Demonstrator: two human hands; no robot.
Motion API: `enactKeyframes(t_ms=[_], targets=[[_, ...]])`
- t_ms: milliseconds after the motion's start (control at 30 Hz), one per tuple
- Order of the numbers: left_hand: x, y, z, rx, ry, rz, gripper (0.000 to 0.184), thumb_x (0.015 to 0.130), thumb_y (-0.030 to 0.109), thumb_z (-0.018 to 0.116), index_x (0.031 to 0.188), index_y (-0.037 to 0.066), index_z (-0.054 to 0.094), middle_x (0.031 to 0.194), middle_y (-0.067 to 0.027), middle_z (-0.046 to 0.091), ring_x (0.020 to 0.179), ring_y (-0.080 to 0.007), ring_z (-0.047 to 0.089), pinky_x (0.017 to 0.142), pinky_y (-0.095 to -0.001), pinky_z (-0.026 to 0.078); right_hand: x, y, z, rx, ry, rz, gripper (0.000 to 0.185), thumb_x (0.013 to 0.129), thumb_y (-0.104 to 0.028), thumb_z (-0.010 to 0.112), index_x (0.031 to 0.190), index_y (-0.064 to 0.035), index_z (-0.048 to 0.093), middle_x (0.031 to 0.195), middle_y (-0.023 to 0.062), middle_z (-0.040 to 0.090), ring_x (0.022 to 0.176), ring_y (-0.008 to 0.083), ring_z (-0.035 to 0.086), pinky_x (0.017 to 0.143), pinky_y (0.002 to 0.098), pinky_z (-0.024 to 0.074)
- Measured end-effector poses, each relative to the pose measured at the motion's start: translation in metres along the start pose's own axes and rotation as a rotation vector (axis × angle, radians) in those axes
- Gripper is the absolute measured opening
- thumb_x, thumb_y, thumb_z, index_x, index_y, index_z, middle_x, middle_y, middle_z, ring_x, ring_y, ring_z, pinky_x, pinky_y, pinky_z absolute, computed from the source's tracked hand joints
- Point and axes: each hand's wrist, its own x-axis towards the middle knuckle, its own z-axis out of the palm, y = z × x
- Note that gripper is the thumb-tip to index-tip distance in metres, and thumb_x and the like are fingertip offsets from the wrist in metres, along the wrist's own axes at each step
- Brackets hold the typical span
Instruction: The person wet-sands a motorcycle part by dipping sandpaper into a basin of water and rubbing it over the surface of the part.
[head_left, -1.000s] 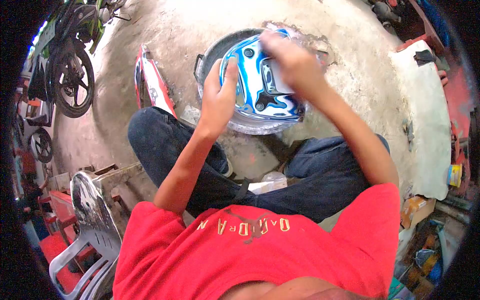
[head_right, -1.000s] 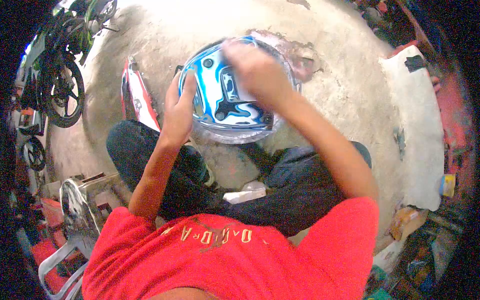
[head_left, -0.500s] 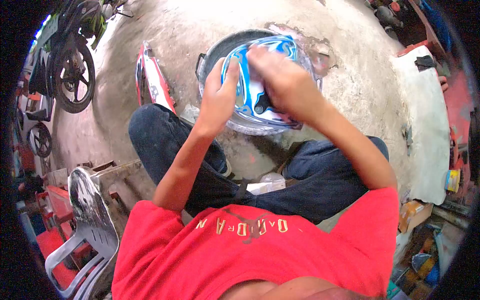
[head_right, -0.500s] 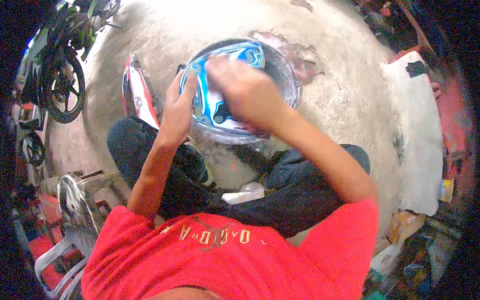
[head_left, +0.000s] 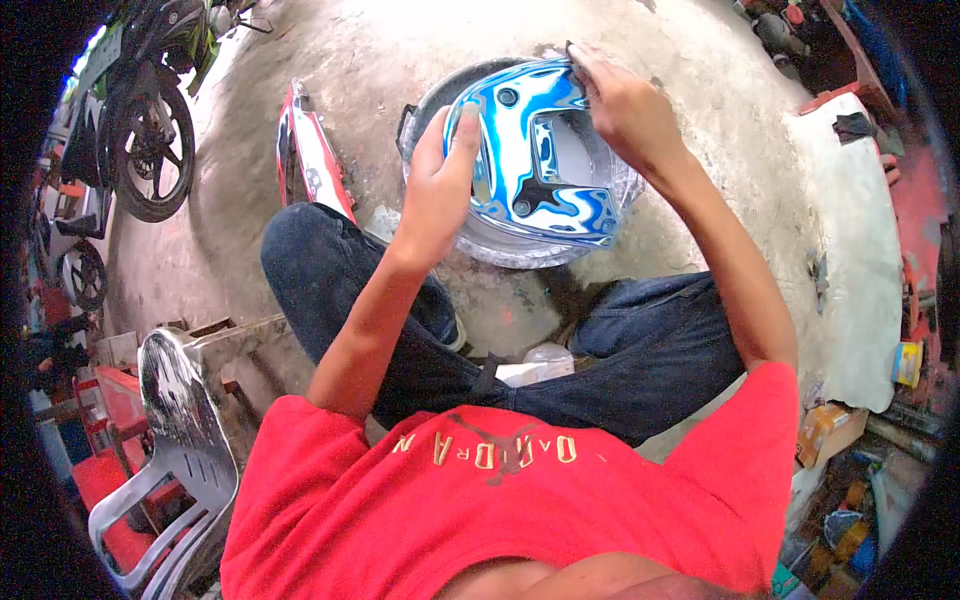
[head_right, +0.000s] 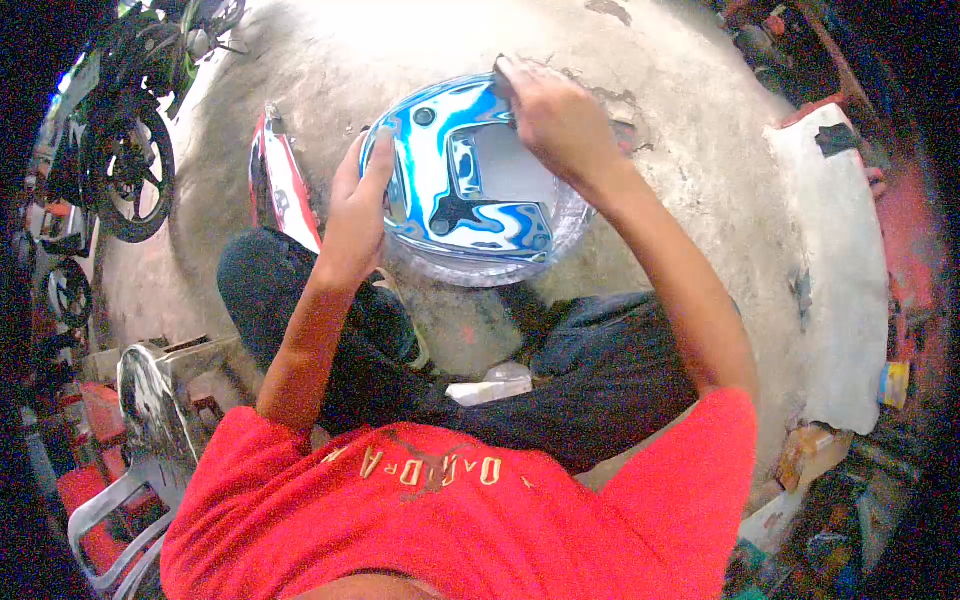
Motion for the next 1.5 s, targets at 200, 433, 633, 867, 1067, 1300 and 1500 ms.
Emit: enactKeyframes(t_ms=[200, 433, 633, 867, 1067, 1300, 1500], targets=[[0.005, -0.006, 0.001, -0.003, 0.042, 0.039, 0.035, 0.106, 0.033, 0.046, 0.109, 0.001, 0.061, 0.092, 0.0003, 0.06, 0.085, -0.0079, 0.052, 0.079, -0.0264, 0.045, -0.027, -0.048, 0.006, 0.109, 0.173, -0.565, 0.048, 0.084, -0.007, 0.056, 0.132, -0.0036, 0.057, 0.13, 0.0183, 0.062, 0.119, 0.0322, 0.062, 0.101, 0.0406, 0.0492], [0.013, -0.011, -0.01, -0.099, 0.082, -0.031, 0.04, 0.104, 0.033, 0.05, 0.129, 0.002, 0.054, 0.116, -0.0066, 0.063, 0.105, -0.0149, 0.061, 0.093, -0.0306, 0.048, -0.021, -0.051, 0.008, 0.084, 0.205, -0.483, 0.045, 0.085, -0.005, 0.056, 0.129, 0.0005, 0.058, 0.128, 0.0188, 0.063, 0.116, 0.0329, 0.063, 0.101, 0.041, 0.049], [0.014, 0.009, -0.011, -0.317, 0.247, -0.065, 0.036, 0.106, 0.032, 0.047, 0.133, 0.007, 0.048, 0.118, -0.0079, 0.062, 0.106, -0.0206, 0.063, 0.089, -0.0409, 0.054, -0.022, -0.034, 0.021, 0.053, 0.194, -0.358, 0.048, 0.085, -0.002, 0.056, 0.133, -0.0018, 0.056, 0.132, 0.0203, 0.06, 0.121, 0.0329, 0.059, 0.103, 0.0417, 0.0479], [0.014, 0.003, -0.015, -0.364, 0.236, -0.028, 0.033, 0.107, 0.036, 0.042, 0.131, 0.014, 0.041, 0.12, -0.0074, 0.059, 0.1, -0.0193, 0.066, 0.071, -0.0411, 0.06, -0.036, -0.043, 0.011, 0.077, 0.157, -0.6, 0.047, 0.086, -0.001, 0.054, 0.133, -0.0022, 0.057, 0.134, 0.0171, 0.06, 0.123, 0.0296, 0.059, 0.104, 0.0393, 0.0479], [0.012, 0.0, -0.016, -0.367, 0.249, -0.055, 0.033, 0.106, 0.037, 0.043, 0.131, 0.015, 0.041, 0.12, -0.0069, 0.059, 0.1, -0.0201, 0.064, 0.073, -0.0427, 0.059, -0.039, -0.043, 0.019, 0.105, 0.215, -0.544, 0.045, 0.087, -0.002, 0.054, 0.133, -0.0026, 0.057, 0.131, 0.0164, 0.062, 0.118, 0.0311, 0.062, 0.1, 0.0408, 0.0505], [0.022, -0.011, -0.026, -0.323, 0.269, 0.045, 0.033, 0.106, 0.037, 0.043, 0.131, 0.016, 0.043, 0.116, -0.0053, 0.06, 0.097, -0.019, 0.064, 0.069, -0.0391, 0.056, -0.013, 0.046, 0.014, 0.193, -0.025, 0.215, 0.034, 0.094, -0.028, 0.058, 0.116, -0.0025, 0.066, 0.091, 0.0161, 0.073, 0.082, 0.0274, 0.072, 0.076, 0.0396, 0.0548], [0.02, -0.003, -0.023, -0.326, 0.336, -0.025, 0.033, 0.106, 0.033, 0.045, 0.13, 0.011, 0.048, 0.118, -0.008, 0.06, 0.099, -0.0217, 0.063, 0.078, -0.0432, 0.055, -0.024, 0.102, 0.1, 0.489, -0.17, 0.412, 0.046, 0.092, -0.046, 0.06, 0.098, -0.0016, 0.072, 0.076, 0.0112, 0.07, 0.066, 0.0202, 0.068, 0.066, 0.0372, 0.0529]])
